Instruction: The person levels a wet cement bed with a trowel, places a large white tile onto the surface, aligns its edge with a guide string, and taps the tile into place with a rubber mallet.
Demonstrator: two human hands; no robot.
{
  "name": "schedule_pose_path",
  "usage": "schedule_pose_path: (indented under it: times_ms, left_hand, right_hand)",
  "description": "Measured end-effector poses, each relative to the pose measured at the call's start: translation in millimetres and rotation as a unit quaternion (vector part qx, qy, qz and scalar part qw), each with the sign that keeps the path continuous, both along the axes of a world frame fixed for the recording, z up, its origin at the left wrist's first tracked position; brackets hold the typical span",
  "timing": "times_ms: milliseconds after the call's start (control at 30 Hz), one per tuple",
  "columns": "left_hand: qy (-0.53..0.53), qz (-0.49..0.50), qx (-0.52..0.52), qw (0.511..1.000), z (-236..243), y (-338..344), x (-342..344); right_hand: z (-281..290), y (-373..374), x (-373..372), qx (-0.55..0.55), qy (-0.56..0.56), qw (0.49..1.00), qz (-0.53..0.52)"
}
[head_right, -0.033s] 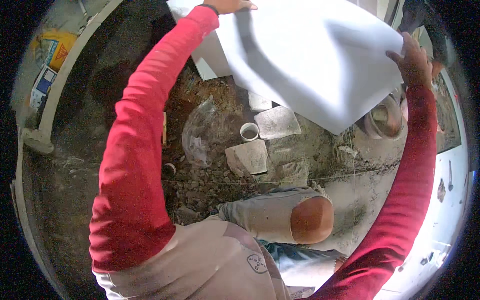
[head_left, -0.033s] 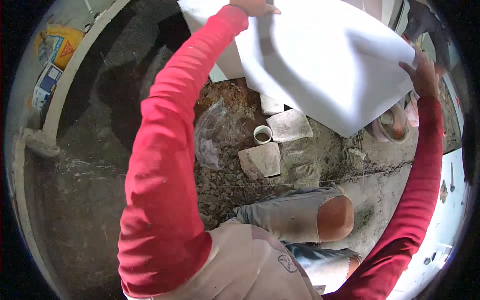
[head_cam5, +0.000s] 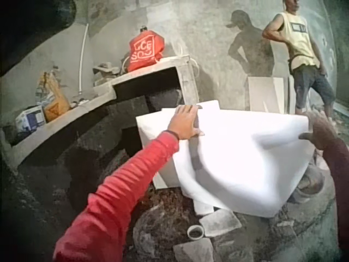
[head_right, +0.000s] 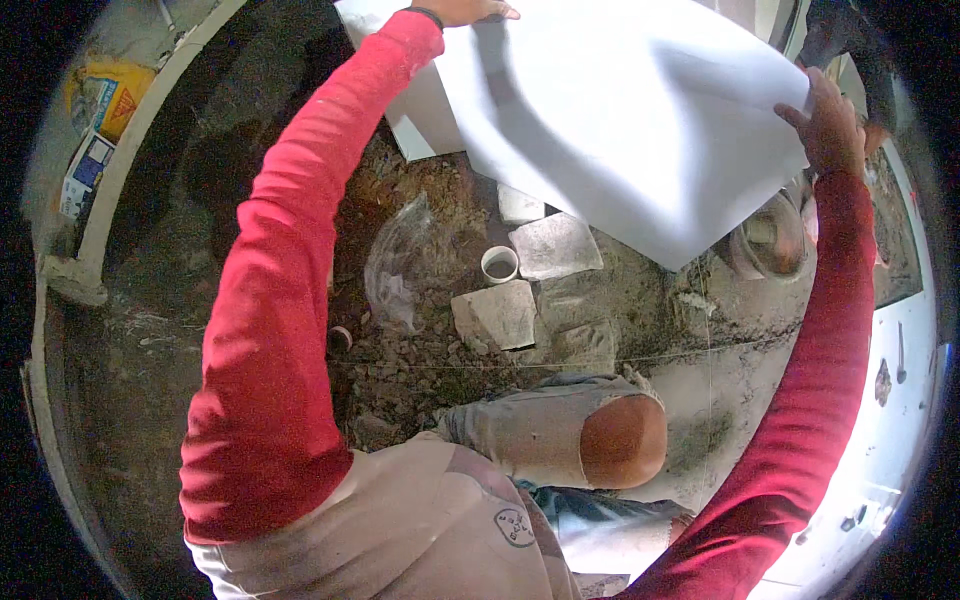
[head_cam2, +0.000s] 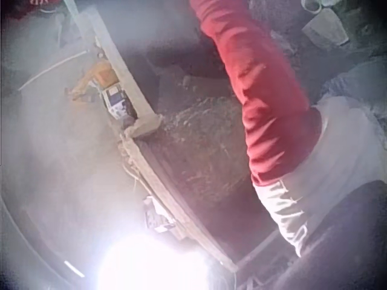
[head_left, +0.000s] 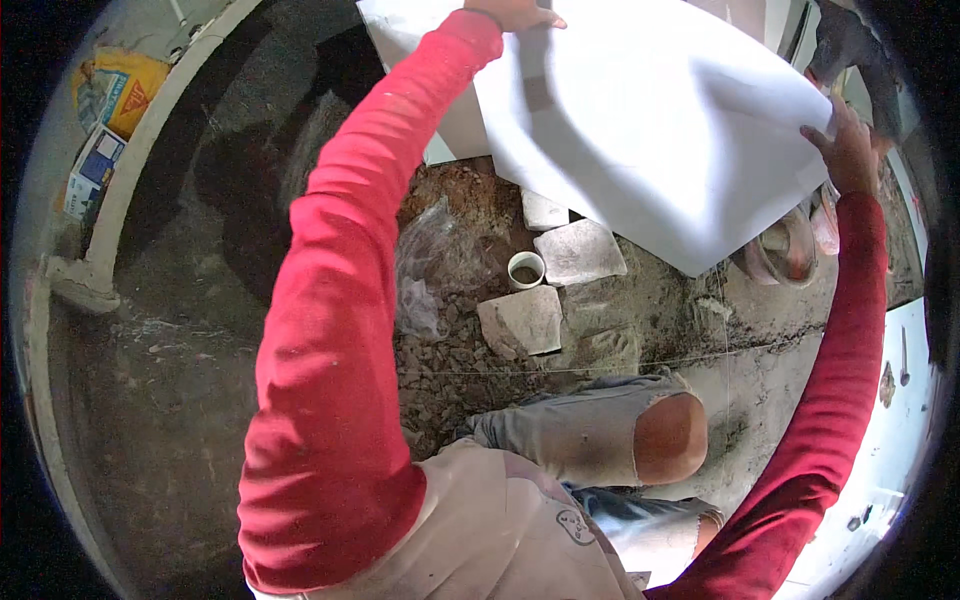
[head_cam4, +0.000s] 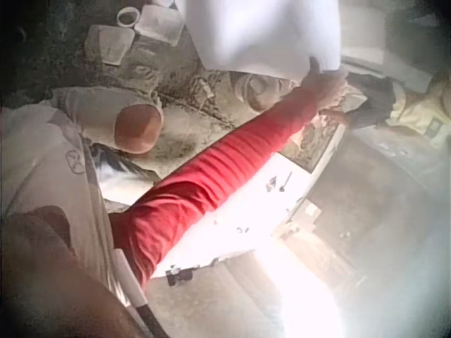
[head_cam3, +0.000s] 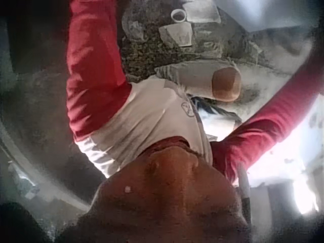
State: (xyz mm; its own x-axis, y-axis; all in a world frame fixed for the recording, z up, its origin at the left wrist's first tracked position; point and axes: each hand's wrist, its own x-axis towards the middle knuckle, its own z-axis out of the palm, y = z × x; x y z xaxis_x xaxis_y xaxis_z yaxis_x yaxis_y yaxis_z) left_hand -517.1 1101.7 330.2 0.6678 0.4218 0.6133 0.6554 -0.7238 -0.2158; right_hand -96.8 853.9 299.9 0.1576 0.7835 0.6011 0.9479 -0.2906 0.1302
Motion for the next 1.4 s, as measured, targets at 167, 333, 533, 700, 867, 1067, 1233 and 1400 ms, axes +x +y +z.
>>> schedule_pose_path:
  times_ms: [167, 333, 533, 700, 867, 1067, 1233, 1400]
  left_hand:
    - [-0.09, -0.065, 0.136, 0.985, -14, -14, 10]
    - [-0.115, -0.043, 0.077, 0.989, -20, -43, 7]
    - [-0.166, -0.041, 0.059, 0.983, -23, -123, -50]
    - [-0.195, 0.023, 0.012, 0.98, -58, -212, -87]
    - [-0.268, 0.038, 0.032, 0.962, -119, -264, -123]
    - [-0.181, -0.083, 0.272, 0.941, -163, -230, -281]
    - [-0.224, 0.02, 0.177, 0.958, -187, -251, -295]
    - [-0.221, 0.069, 0.143, 0.962, -195, -267, -315]
  right_hand:
    - [-9, -15, 13, -0.02, 0.025, 0.999, 0.022]
    - [-12, -61, -11, 0.054, -0.002, 0.998, 0.033]
    - [-10, -136, -106, 0.03, -0.005, 0.999, 0.021]
    - [-7, -232, -174, -0.083, 0.054, 0.995, 0.008]
    - [-61, -298, -188, -0.001, 0.274, 0.96, 0.051]
    - [-155, -327, -194, 0.286, 0.344, 0.892, 0.063]
    - [-172, -334, -205, 0.286, 0.278, 0.917, -0.009]
    - [-178, -336, -217, 0.268, 0.261, 0.927, -0.032]
